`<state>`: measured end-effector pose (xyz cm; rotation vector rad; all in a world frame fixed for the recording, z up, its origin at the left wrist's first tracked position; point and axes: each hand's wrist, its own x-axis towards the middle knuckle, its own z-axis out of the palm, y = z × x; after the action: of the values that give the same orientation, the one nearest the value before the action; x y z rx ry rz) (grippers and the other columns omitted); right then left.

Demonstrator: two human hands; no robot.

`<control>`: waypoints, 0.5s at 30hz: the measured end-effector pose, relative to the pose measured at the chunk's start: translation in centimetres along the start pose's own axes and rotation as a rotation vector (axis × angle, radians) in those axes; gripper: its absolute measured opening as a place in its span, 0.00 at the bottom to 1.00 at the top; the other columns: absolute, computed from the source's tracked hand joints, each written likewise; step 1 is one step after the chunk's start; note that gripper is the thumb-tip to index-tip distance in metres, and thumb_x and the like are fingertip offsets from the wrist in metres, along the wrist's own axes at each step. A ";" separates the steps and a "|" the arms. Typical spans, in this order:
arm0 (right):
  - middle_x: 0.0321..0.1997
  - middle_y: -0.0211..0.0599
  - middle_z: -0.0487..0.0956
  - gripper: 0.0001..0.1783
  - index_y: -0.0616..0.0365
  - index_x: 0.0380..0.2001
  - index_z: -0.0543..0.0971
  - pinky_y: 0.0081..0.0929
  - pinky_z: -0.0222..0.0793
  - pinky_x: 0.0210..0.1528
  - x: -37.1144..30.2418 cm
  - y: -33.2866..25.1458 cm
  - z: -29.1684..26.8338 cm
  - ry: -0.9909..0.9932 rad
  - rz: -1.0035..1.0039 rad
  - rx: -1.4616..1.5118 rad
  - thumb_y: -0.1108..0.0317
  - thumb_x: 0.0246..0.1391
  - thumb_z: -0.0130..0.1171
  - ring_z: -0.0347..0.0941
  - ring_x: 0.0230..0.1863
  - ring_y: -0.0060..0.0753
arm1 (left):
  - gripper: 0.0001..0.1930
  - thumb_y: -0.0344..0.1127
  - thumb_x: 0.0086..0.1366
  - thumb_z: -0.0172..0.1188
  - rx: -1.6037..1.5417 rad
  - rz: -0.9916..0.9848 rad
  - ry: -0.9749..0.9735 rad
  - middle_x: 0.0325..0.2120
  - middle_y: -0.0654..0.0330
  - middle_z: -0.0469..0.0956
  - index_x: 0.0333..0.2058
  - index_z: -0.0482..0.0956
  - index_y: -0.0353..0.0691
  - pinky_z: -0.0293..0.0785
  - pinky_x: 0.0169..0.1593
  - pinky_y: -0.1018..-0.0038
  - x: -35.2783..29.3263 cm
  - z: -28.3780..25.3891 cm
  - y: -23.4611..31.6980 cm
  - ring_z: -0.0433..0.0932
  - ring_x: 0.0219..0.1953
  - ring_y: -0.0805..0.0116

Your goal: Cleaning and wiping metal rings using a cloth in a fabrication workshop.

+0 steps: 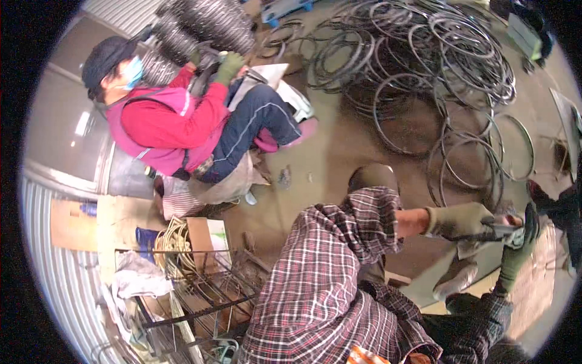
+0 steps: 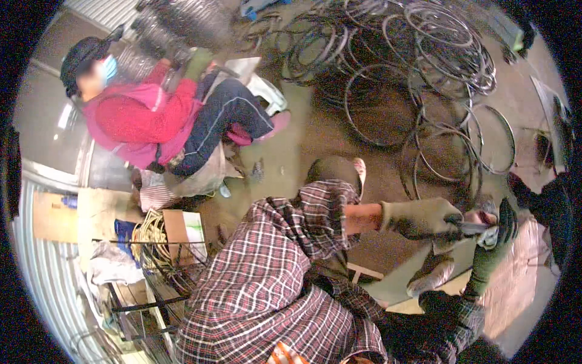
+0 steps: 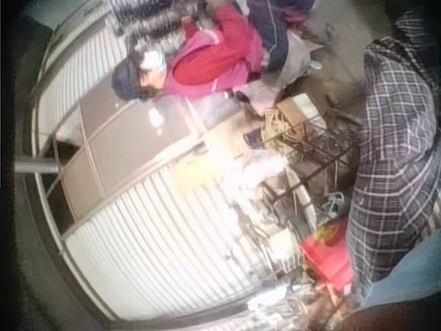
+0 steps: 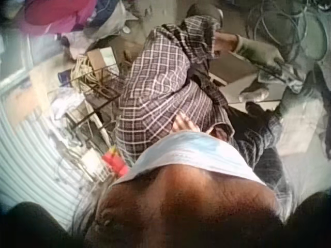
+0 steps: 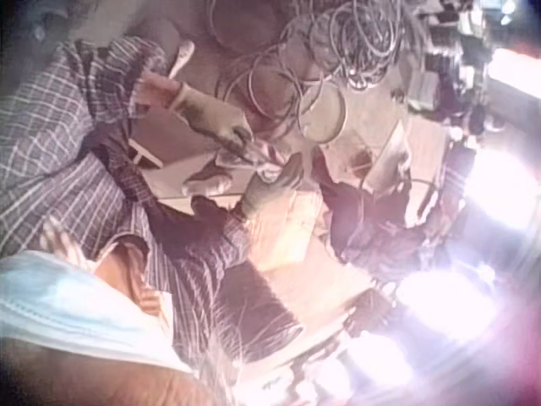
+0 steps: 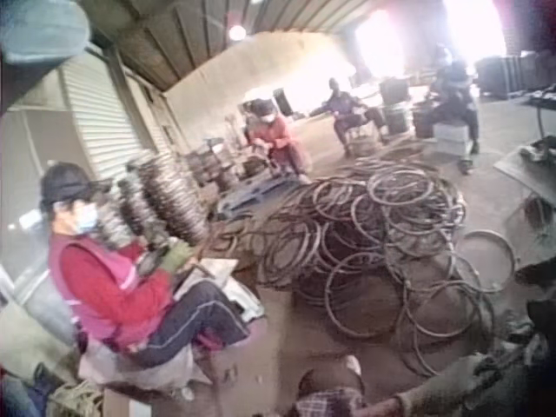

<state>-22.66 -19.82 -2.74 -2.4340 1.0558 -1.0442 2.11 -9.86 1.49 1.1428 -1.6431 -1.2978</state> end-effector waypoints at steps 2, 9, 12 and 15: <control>0.54 0.41 0.72 0.23 0.62 0.53 0.71 0.35 0.66 0.53 0.8 -1.6 -0.5 0.041 -0.193 -0.207 0.71 0.52 0.52 0.69 0.52 0.41 | 0.15 0.42 0.62 0.54 -0.132 -0.062 -0.052 0.25 0.54 0.80 0.36 0.78 0.34 0.70 0.38 0.67 -0.5 0.2 1.0 0.76 0.30 0.71; 0.59 0.46 0.69 0.23 0.64 0.53 0.71 0.42 0.56 0.63 1.3 -1.0 -0.7 -0.155 -0.229 -0.310 0.67 0.53 0.52 0.62 0.61 0.49 | 0.18 0.45 0.64 0.54 -0.171 -0.027 0.030 0.24 0.54 0.78 0.37 0.75 0.32 0.70 0.38 0.69 0.2 1.6 -1.6 0.73 0.28 0.74; 0.64 0.42 0.65 0.39 0.57 0.62 0.62 0.48 0.28 0.71 1.7 -2.8 -0.2 -0.089 -0.066 -0.202 0.69 0.42 0.58 0.54 0.67 0.48 | 0.15 0.42 0.61 0.54 -0.017 0.017 0.076 0.25 0.46 0.78 0.37 0.75 0.34 0.71 0.37 0.64 0.8 1.3 -2.3 0.79 0.29 0.60; 0.65 0.40 0.64 0.44 0.57 0.62 0.61 0.47 0.27 0.71 1.0 -3.1 0.7 -0.071 0.051 -0.011 0.72 0.34 0.59 0.53 0.68 0.47 | 0.14 0.41 0.61 0.53 0.031 0.007 0.082 0.25 0.45 0.78 0.36 0.75 0.34 0.71 0.37 0.62 0.8 0.6 -2.4 0.79 0.28 0.56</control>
<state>-20.06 -18.43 -1.12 -2.4201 1.0968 -0.9319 1.79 -10.63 -0.99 1.1920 -1.6108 -1.2085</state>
